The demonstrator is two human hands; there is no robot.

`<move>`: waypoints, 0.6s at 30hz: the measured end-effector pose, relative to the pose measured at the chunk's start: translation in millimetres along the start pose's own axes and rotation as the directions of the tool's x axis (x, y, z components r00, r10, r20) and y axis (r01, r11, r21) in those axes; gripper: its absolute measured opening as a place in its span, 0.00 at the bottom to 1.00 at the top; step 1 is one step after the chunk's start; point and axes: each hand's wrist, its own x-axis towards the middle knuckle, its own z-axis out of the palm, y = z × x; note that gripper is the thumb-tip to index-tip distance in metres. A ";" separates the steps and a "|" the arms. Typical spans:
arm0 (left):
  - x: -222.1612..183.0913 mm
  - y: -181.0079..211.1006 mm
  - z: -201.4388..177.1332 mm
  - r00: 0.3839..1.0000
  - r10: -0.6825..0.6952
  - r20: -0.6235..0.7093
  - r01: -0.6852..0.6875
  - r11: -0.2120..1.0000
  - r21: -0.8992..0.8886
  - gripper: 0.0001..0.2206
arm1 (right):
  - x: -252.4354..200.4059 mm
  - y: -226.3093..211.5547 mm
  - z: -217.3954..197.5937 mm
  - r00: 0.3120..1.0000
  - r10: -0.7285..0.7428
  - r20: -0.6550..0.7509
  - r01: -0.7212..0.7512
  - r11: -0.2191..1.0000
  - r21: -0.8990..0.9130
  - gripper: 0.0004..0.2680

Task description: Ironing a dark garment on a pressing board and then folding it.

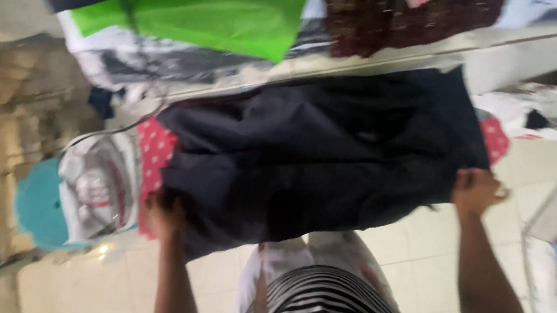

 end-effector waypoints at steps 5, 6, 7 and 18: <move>17.8 76.5 -51.4 0.990 -0.122 -0.065 0.127 0.989 0.079 0.33 | 40.6 -54.6 -70.7 0.961 0.149 0.232 -0.171 0.982 0.079 0.15; 31.4 98.8 -60.8 0.990 0.026 -0.138 -0.034 0.998 -0.056 0.30 | 51.8 -66.0 -83.7 0.975 0.084 0.207 -0.107 0.989 0.101 0.18; 44.7 119.9 -70.7 0.960 0.161 -0.230 -0.203 0.963 -0.174 0.27 | 62.1 -78.1 -97.0 0.983 0.019 0.182 -0.041 0.992 0.121 0.20; 133.9 239.8 -60.7 0.835 0.476 0.275 -0.537 0.815 0.220 0.35 | 218.2 -101.3 45.4 0.999 -0.028 -0.042 0.050 0.711 0.702 0.18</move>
